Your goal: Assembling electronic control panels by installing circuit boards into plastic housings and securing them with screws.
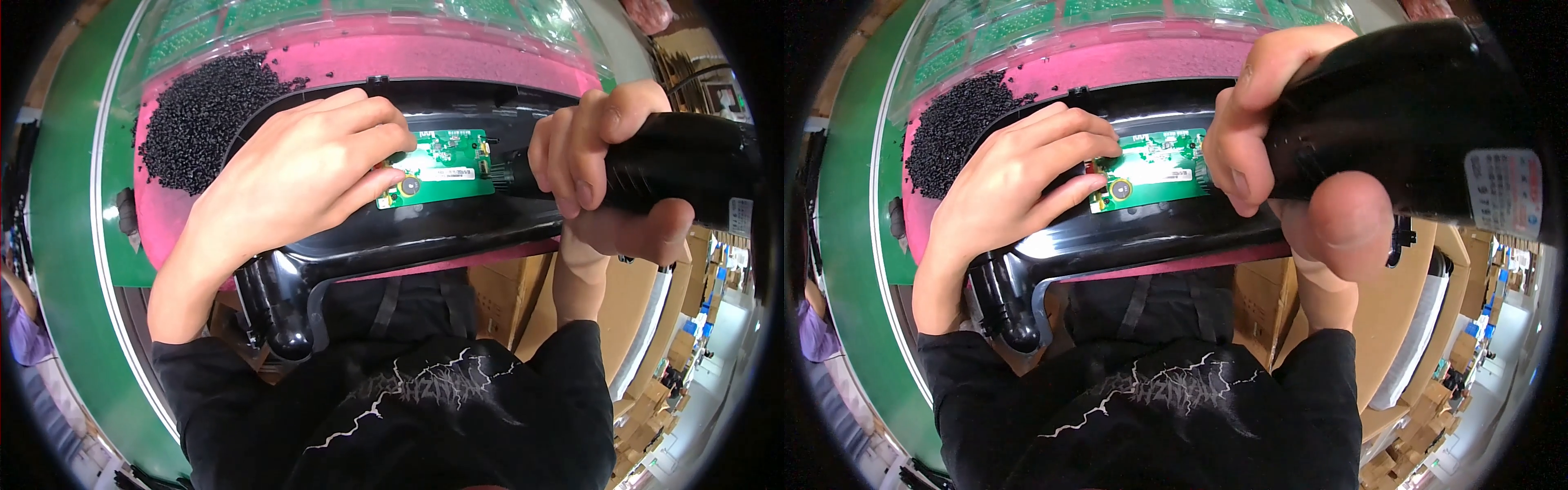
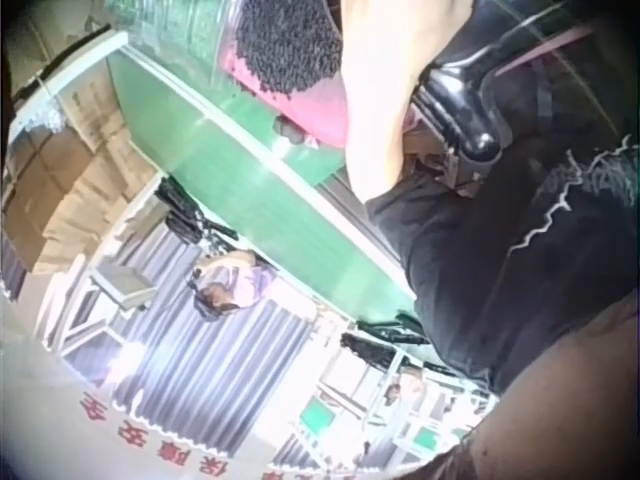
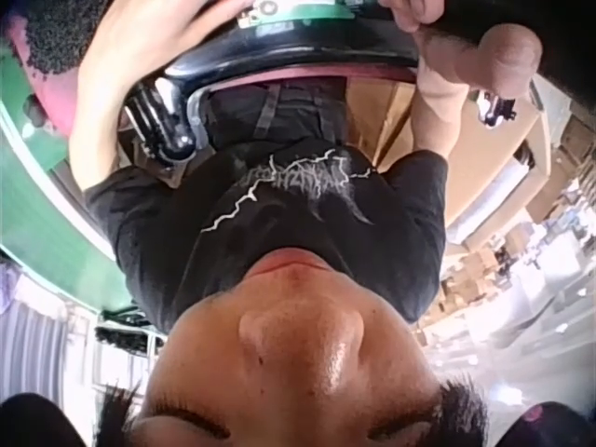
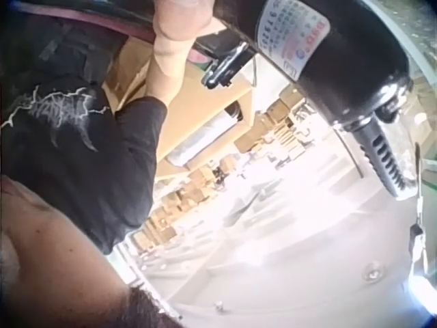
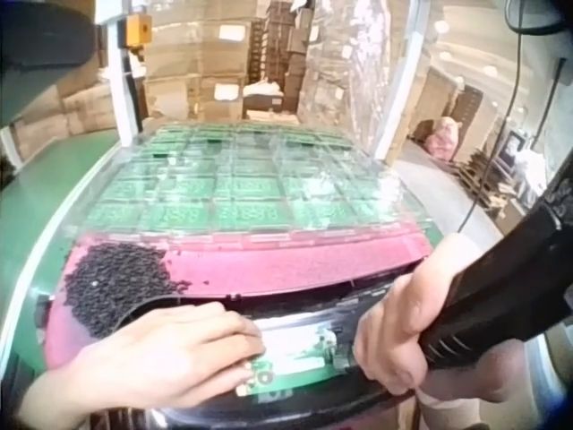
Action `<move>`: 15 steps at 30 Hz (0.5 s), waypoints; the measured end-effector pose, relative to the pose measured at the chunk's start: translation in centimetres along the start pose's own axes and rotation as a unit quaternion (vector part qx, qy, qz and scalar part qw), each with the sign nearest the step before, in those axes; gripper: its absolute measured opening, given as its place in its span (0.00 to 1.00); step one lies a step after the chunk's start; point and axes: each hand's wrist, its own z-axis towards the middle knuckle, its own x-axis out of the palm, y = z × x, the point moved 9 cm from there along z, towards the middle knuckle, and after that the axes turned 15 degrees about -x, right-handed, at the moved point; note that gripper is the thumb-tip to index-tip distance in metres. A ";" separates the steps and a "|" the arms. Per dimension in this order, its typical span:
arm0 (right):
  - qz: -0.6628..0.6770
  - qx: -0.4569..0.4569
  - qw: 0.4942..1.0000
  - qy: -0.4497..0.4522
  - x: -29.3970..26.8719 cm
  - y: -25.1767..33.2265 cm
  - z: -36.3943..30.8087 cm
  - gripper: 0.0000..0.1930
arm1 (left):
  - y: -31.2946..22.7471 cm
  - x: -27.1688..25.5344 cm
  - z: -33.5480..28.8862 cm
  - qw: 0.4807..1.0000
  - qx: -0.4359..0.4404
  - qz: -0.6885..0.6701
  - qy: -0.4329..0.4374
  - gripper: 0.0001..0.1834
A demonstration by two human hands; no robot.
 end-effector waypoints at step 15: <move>0.117 -0.008 0.991 0.067 -0.3 -0.4 1.1 0.30 | -0.3 -4.1 -0.2 0.989 0.007 0.038 -0.145 0.08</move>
